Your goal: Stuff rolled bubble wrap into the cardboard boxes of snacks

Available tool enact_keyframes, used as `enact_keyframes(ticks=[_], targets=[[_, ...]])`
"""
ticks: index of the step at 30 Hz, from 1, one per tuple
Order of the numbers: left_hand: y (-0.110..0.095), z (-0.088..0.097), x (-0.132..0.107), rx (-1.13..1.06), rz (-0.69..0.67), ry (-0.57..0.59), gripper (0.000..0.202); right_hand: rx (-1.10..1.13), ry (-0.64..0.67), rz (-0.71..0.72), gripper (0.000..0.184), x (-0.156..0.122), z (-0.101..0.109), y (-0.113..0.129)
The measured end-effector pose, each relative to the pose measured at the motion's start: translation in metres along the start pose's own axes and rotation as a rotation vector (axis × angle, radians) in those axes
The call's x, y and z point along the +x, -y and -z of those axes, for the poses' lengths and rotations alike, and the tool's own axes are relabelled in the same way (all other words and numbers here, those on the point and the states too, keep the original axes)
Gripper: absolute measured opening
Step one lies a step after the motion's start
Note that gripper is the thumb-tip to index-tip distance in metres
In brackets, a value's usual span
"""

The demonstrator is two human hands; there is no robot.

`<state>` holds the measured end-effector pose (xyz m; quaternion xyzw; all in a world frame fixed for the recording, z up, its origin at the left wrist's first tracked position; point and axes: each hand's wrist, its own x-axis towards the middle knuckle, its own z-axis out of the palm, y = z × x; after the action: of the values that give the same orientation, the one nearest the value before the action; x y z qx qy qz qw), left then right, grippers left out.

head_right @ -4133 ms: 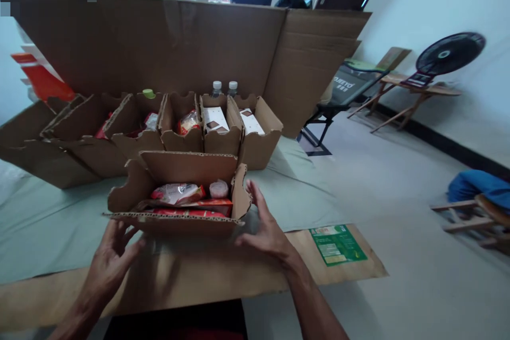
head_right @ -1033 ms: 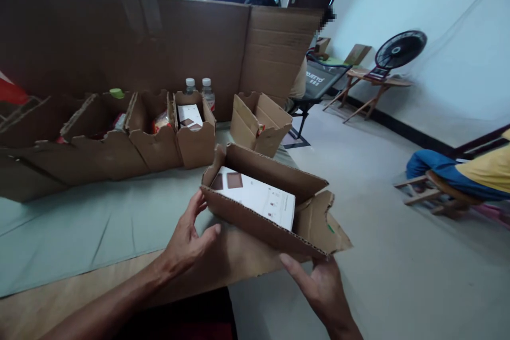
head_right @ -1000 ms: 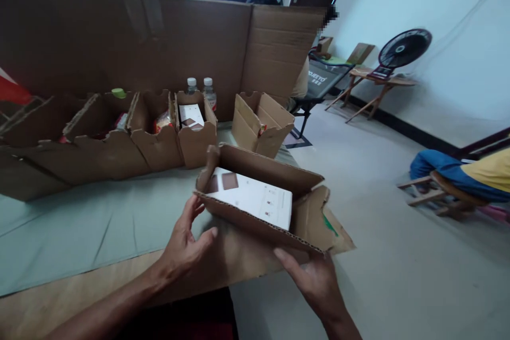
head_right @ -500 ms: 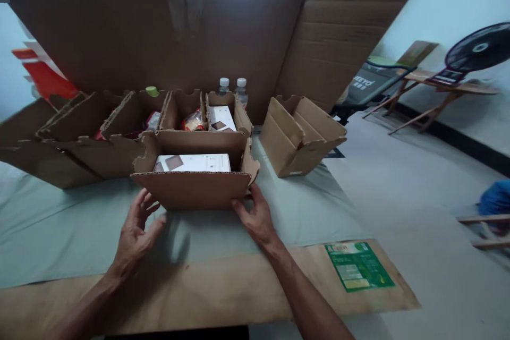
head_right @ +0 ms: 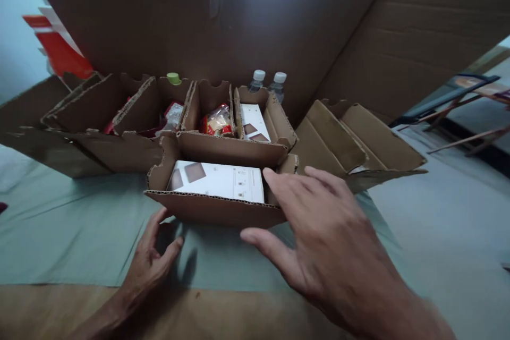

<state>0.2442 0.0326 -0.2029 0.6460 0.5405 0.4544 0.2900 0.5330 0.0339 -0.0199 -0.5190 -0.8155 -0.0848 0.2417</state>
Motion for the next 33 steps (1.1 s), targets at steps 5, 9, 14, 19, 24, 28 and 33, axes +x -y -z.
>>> enact_keyframes(ticks=[5, 9, 14, 19, 24, 28, 33], targets=[[0.003, -0.003, -0.002, -0.044, 0.025, 0.025, 0.06, -0.056, 0.263, 0.014, 0.072, 0.036, -0.013, -0.009], [0.001, 0.0, -0.001, -0.083, 0.081, 0.043, 0.062, 0.075, 0.194, 0.003, 0.068, 0.023, -0.005, -0.005], [-0.002, 0.001, 0.0, -0.126, 0.063, 0.033, 0.067, 0.127, -0.38, -0.248, 0.036, -0.039, -0.015, 0.012], [-0.001, -0.003, 0.0, -0.148, 0.133, 0.027, 0.068, 0.339, -0.592, -0.552, 0.055, -0.09, -0.074, -0.003], [0.004, -0.004, 0.0, -0.188, 0.087, 0.051, 0.066, 0.634, -0.274, -0.665, 0.052, -0.092, -0.107, 0.005], [0.011, -0.004, 0.003, -0.228, 0.129, 0.013, 0.071, 0.626, -0.188, -0.681, 0.052, -0.085, -0.114, 0.026], [-0.001, -0.005, 0.009, -0.273, 0.174, 0.025, 0.078, 0.535, -0.115, -0.78, 0.064, -0.1, -0.129, 0.026]])
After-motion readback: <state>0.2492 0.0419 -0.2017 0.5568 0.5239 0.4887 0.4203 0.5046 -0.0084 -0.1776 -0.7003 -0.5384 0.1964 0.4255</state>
